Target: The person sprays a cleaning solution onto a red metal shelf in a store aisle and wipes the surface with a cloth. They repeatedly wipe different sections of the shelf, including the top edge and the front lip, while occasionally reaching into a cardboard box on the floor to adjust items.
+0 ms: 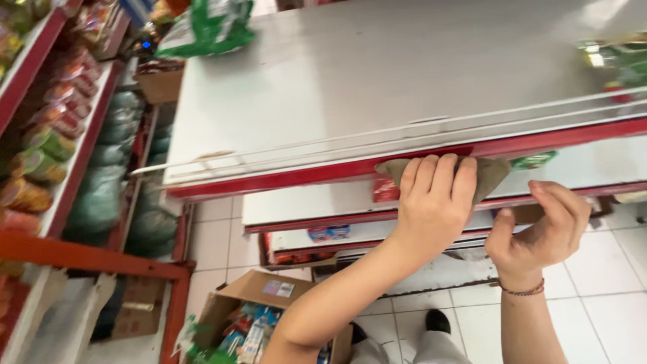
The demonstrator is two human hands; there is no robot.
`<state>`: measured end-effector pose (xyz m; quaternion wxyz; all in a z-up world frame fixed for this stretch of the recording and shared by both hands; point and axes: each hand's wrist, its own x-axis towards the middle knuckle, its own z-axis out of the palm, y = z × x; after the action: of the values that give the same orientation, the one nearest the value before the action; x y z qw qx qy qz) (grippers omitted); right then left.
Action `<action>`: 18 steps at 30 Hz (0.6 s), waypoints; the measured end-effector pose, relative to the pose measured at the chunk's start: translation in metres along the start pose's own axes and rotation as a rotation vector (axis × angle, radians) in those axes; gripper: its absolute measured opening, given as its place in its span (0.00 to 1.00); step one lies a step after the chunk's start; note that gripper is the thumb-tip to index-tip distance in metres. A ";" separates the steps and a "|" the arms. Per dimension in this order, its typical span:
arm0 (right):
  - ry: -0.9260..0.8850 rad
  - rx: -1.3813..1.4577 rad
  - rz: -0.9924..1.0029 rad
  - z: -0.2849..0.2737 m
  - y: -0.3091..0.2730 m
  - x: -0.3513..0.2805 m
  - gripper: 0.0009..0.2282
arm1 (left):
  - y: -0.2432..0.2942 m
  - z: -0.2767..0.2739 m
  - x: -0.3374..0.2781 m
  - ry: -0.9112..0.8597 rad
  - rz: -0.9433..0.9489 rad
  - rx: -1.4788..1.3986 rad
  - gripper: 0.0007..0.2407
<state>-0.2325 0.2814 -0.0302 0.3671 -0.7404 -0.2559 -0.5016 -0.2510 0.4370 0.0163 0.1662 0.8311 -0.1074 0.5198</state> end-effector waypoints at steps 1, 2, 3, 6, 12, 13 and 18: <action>-0.001 -0.027 0.010 -0.009 0.009 -0.001 0.16 | 0.010 0.011 0.003 0.000 0.003 -0.015 0.13; -0.002 -0.053 0.021 -0.019 0.019 -0.003 0.16 | 0.020 0.023 0.006 0.006 0.012 -0.035 0.13; 0.000 -0.069 0.033 -0.029 0.029 -0.003 0.15 | 0.031 0.035 0.009 0.011 0.020 -0.054 0.13; 0.014 -0.073 0.062 -0.058 0.064 -0.003 0.13 | 0.064 0.072 0.020 0.006 0.031 -0.111 0.15; -0.003 -0.160 0.077 -0.122 0.133 0.004 0.15 | 0.134 0.144 0.045 0.009 0.059 -0.098 0.14; 0.000 -0.148 0.089 -0.130 0.144 0.003 0.16 | 0.144 0.155 0.048 0.006 0.073 -0.094 0.14; 0.035 -0.115 0.106 -0.162 0.196 0.002 0.18 | 0.193 0.209 0.066 0.006 0.123 -0.116 0.13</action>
<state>-0.1751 0.0339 -0.0477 0.3545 -0.7637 -0.1809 -0.5083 -0.1169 0.1776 0.0233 0.1822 0.8102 -0.1877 0.5246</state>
